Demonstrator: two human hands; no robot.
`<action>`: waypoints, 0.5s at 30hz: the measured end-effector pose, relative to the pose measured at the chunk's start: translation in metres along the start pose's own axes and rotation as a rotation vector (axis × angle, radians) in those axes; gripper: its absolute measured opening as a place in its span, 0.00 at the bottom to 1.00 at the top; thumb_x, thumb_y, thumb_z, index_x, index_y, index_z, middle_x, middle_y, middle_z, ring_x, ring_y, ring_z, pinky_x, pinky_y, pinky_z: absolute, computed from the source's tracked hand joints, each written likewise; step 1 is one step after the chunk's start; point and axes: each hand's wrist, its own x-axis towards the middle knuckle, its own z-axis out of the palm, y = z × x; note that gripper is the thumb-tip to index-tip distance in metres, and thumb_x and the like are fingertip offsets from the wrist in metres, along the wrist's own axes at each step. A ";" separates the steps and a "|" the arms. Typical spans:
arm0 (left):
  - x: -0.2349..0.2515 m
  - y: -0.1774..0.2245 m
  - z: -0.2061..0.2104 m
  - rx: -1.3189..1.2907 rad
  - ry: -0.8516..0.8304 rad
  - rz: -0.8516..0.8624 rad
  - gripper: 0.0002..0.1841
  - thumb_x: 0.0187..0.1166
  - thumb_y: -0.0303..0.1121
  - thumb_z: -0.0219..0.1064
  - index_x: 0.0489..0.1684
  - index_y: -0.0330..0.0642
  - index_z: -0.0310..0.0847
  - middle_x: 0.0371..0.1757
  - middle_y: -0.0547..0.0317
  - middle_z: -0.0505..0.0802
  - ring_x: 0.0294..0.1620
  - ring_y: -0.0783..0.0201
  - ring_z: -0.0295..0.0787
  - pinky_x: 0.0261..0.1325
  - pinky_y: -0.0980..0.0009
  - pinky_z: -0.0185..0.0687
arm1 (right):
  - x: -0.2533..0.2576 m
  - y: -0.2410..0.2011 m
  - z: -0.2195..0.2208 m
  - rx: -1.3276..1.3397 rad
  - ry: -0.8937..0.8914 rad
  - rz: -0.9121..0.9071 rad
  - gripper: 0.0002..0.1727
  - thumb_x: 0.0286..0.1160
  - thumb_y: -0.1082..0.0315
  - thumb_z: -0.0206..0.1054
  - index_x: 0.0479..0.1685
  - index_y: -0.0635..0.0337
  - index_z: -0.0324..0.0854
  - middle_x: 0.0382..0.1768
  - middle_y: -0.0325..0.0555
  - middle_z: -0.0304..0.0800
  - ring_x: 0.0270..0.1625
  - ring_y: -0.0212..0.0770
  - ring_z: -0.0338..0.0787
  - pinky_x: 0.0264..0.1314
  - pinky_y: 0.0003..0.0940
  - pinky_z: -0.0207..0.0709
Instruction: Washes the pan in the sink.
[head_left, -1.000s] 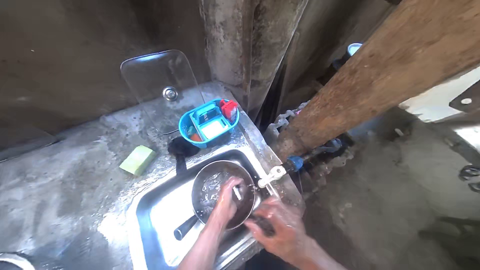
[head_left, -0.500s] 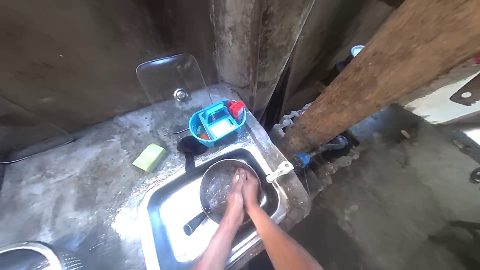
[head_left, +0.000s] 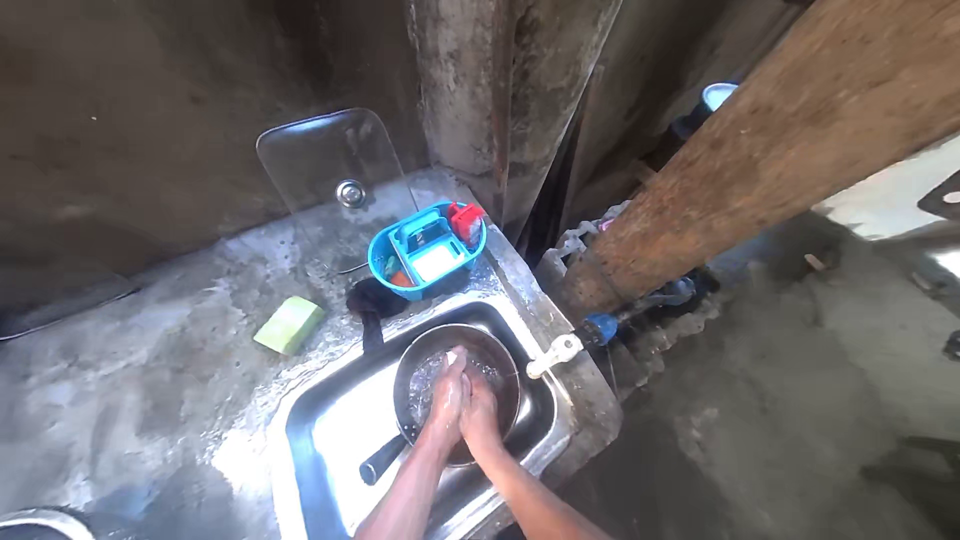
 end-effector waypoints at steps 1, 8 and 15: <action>-0.003 -0.001 0.004 0.056 0.012 0.024 0.22 0.95 0.39 0.46 0.78 0.34 0.71 0.68 0.46 0.85 0.65 0.62 0.82 0.68 0.66 0.77 | 0.008 0.004 -0.003 -0.024 0.033 -0.039 0.18 0.85 0.67 0.60 0.67 0.64 0.85 0.68 0.58 0.87 0.72 0.49 0.86 0.80 0.47 0.77; 0.035 0.040 0.000 0.530 0.035 0.044 0.25 0.95 0.48 0.48 0.52 0.30 0.78 0.24 0.52 0.90 0.19 0.60 0.90 0.27 0.63 0.92 | 0.039 0.011 -0.042 0.010 -0.021 0.090 0.20 0.90 0.55 0.57 0.53 0.63 0.86 0.42 0.51 0.92 0.41 0.43 0.93 0.51 0.45 0.89; 0.113 0.078 0.024 0.026 0.192 0.065 0.18 0.93 0.39 0.55 0.52 0.26 0.74 0.30 0.49 0.90 0.23 0.59 0.91 0.31 0.62 0.93 | 0.038 0.018 -0.055 0.198 -0.152 0.275 0.23 0.90 0.50 0.58 0.60 0.61 0.83 0.40 0.49 0.90 0.32 0.38 0.89 0.36 0.37 0.85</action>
